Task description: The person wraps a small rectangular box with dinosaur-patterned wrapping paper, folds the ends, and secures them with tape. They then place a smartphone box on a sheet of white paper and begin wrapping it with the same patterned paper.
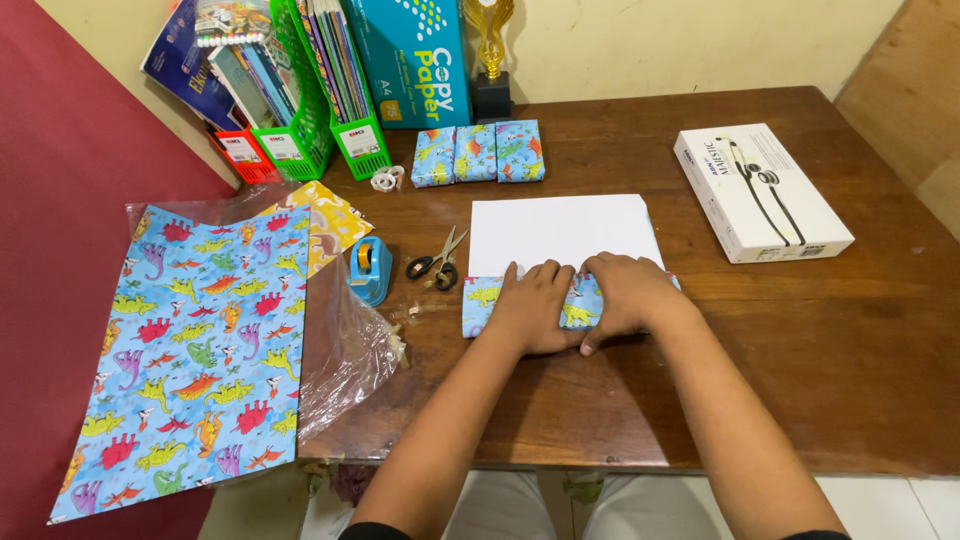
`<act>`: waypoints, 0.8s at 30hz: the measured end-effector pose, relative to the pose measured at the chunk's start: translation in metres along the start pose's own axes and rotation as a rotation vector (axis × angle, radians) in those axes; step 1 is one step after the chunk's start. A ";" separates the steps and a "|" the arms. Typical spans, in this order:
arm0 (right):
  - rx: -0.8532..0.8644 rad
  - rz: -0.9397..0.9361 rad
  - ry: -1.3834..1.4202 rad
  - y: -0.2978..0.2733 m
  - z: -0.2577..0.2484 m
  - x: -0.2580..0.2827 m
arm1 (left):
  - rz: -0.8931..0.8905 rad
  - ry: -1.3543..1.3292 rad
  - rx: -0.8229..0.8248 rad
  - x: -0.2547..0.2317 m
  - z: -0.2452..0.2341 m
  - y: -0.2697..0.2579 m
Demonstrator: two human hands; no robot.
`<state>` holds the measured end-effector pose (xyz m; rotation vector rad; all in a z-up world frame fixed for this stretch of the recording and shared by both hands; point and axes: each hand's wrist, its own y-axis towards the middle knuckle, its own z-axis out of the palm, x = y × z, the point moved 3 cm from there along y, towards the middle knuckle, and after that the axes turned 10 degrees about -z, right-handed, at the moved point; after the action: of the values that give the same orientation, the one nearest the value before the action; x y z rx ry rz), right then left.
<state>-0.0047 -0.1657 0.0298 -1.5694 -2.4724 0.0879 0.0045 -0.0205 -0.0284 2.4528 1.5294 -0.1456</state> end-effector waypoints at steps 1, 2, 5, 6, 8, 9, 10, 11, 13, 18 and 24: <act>0.001 0.007 0.014 0.000 0.000 -0.002 | -0.003 0.002 0.020 0.000 -0.002 0.002; 0.002 0.014 0.027 -0.001 0.001 -0.003 | -0.005 0.004 0.040 0.000 -0.003 0.003; -0.013 0.014 0.073 -0.001 0.004 -0.007 | -0.011 0.032 0.080 -0.002 -0.010 0.006; -0.020 -0.002 0.088 0.001 0.004 -0.009 | -0.013 0.055 0.087 -0.002 -0.012 0.007; -0.028 -0.030 0.125 0.004 0.007 -0.013 | -0.015 0.101 0.111 -0.004 -0.013 0.004; -0.017 -0.030 0.114 0.006 0.009 -0.016 | -0.014 0.100 0.097 -0.005 -0.015 0.003; -0.007 -0.031 0.103 0.009 0.010 -0.018 | -0.013 0.099 0.084 -0.005 -0.016 0.002; 0.006 -0.031 0.092 0.011 0.011 -0.020 | -0.013 0.096 0.072 -0.005 -0.017 0.002; 0.007 -0.033 0.097 0.013 0.013 -0.022 | 0.005 0.134 0.067 -0.006 -0.018 0.003; 0.031 -0.022 0.038 0.014 0.019 -0.019 | 0.033 0.110 0.129 -0.003 -0.026 0.010; 0.087 -0.082 0.114 0.008 0.015 -0.015 | 0.027 0.078 0.317 -0.002 -0.034 0.016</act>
<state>0.0054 -0.1753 0.0118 -1.3962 -2.4075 0.0894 0.0163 -0.0199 0.0069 2.7502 1.6121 -0.3134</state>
